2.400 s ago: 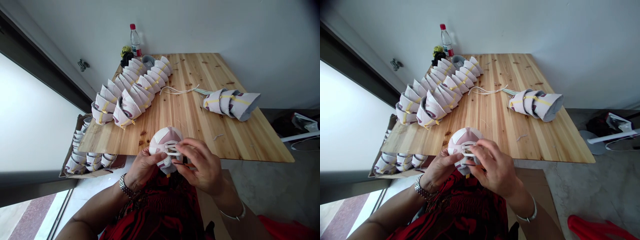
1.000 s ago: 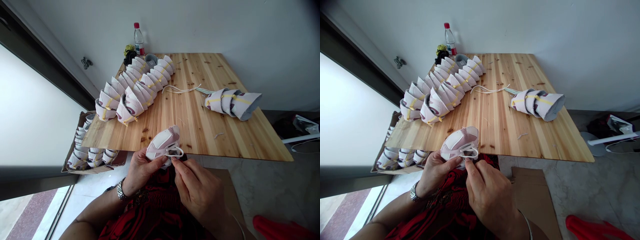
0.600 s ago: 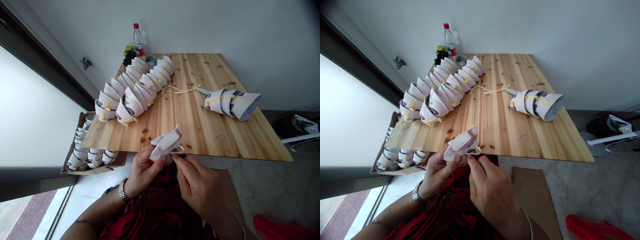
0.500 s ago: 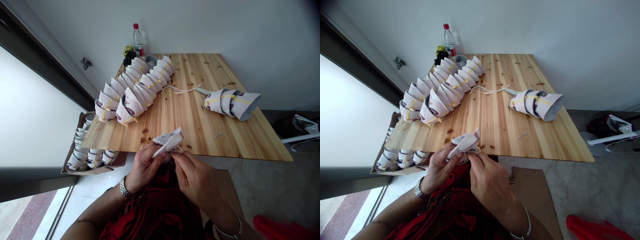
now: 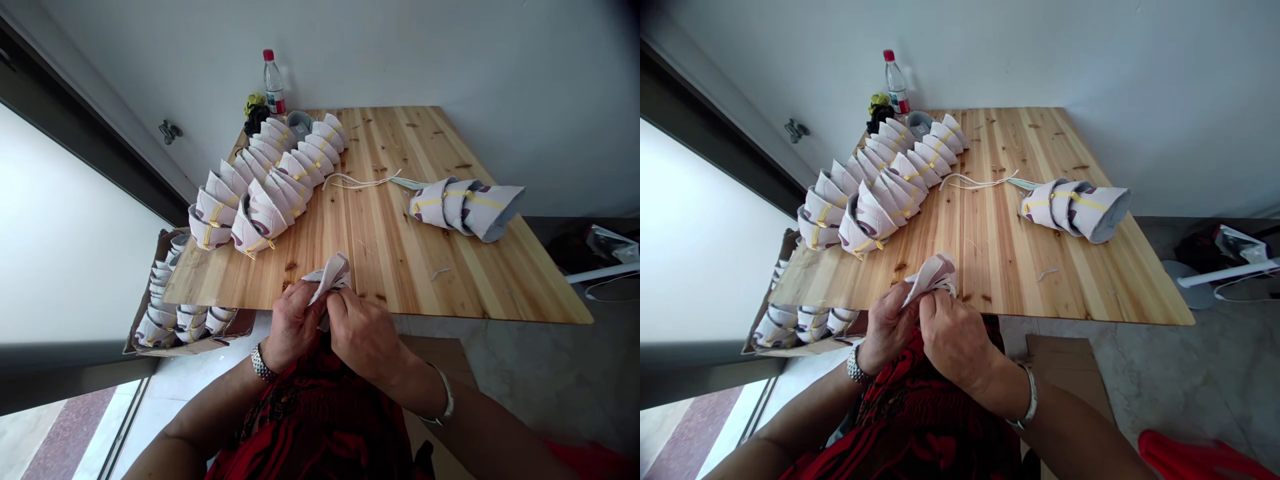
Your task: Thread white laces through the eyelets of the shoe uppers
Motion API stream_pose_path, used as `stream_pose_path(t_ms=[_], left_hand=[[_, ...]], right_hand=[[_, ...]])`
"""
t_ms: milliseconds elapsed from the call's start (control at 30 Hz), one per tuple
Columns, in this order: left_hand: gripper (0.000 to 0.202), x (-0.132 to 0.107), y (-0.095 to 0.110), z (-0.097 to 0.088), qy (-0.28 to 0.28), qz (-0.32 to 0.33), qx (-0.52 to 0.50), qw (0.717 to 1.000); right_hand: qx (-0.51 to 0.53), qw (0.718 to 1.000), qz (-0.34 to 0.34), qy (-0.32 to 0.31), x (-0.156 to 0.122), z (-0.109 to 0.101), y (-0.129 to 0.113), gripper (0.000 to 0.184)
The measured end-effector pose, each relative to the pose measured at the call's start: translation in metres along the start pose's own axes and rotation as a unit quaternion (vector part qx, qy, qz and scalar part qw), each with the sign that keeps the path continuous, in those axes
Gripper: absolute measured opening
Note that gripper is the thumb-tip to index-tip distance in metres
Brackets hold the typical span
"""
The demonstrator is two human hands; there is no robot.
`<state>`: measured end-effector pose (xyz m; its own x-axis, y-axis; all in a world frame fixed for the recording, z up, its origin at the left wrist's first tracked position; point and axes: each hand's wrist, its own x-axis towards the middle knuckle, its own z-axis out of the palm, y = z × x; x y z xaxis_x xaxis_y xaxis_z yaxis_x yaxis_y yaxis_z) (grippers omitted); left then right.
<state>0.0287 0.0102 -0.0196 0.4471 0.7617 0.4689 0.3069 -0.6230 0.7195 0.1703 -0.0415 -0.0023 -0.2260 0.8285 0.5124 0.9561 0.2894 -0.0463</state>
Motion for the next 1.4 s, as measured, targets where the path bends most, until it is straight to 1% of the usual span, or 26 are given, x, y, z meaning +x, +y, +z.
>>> stream_pose_path(t_ms=[67,133,200,267,300,367,433,500,533,600,667,733,833,933,1033,1100,1167,1233,1333,1400], left_hand=[[0.018,0.0,-0.001,0.003,0.02,-0.028,-0.019,0.999],[0.022,0.0,-0.002,0.006,0.027,-0.069,-0.056,0.996],[0.023,0.002,-0.006,0.007,0.024,-0.125,-0.111,0.986],[0.022,0.006,-0.011,0.004,0.03,-0.197,-0.181,0.963],[0.024,0.009,-0.014,0.001,0.044,-0.239,-0.223,0.944],[0.03,0.014,-0.017,-0.008,0.07,-0.32,-0.315,0.891],[0.034,0.019,-0.015,-0.016,0.087,-0.369,-0.405,0.832],[0.033,0.022,-0.009,-0.022,0.081,-0.383,-0.48,0.785],[0.031,0.023,-0.005,-0.023,0.072,-0.384,-0.512,0.765],[0.026,0.022,0.003,-0.021,0.053,-0.399,-0.558,0.725],[0.024,0.019,0.01,-0.015,0.055,-0.422,-0.579,0.695],[0.027,0.014,0.016,-0.008,0.074,-0.437,-0.586,0.678],[0.035,0.008,0.022,0.002,0.103,-0.432,-0.591,0.673],[0.035,0.006,0.026,0.008,0.122,-0.417,-0.585,0.684],[0.034,0.007,0.03,0.013,0.146,-0.398,-0.57,0.704],[0.038,0.008,0.031,0.016,0.151,-0.389,-0.556,0.719],[0.043,0.007,0.032,0.017,0.149,-0.387,-0.546,0.728],[0.044,0.007,0.033,0.015,0.153,-0.382,-0.544,0.731],[0.04,0.006,0.036,0.01,0.15,-0.375,-0.55,0.731],[0.039,0.006,0.037,0.007,0.137,-0.379,-0.554,0.728]], right_hand=[[0.001,1.0,0.015,-0.021,0.007,0.005,0.0,0.025],[0.013,0.998,0.034,-0.055,0.012,0.007,0.002,0.022],[0.024,0.995,0.041,-0.082,0.014,0.0,0.006,0.021],[0.032,0.996,0.025,-0.078,0.013,-0.015,0.011,0.023],[0.046,0.997,0.014,-0.067,0.011,-0.025,0.014,0.024],[0.108,0.994,0.003,-0.034,0.006,-0.041,0.02,0.024],[0.184,0.983,0.012,0.021,0.002,-0.047,0.022,0.019],[0.224,0.971,0.031,0.078,-0.001,-0.04,0.021,0.011],[0.222,0.969,0.037,0.1,-0.001,-0.033,0.019,0.007],[0.196,0.972,0.038,0.124,0.001,-0.018,0.014,0.002],[0.156,0.978,0.039,0.135,0.004,-0.007,0.009,0.007],[0.128,0.981,0.047,0.14,0.006,-0.003,0.008,0.01],[0.124,0.981,0.065,0.131,0.005,-0.003,0.009,0.011],[0.16,0.975,0.08,0.129,0.004,-0.005,0.012,0.01],[0.234,0.955,0.107,0.147,0.005,-0.004,0.011,0.008],[0.288,0.936,0.12,0.163,0.007,-0.005,0.01,0.006],[0.307,0.928,0.116,0.176,0.008,-0.006,0.01,0.006],[0.28,0.941,0.09,0.169,0.008,-0.009,0.011,0.01],[0.22,0.969,0.021,0.113,0.006,-0.013,0.017,0.017],[0.208,0.975,-0.013,0.081,0.006,-0.015,0.021,0.02]])
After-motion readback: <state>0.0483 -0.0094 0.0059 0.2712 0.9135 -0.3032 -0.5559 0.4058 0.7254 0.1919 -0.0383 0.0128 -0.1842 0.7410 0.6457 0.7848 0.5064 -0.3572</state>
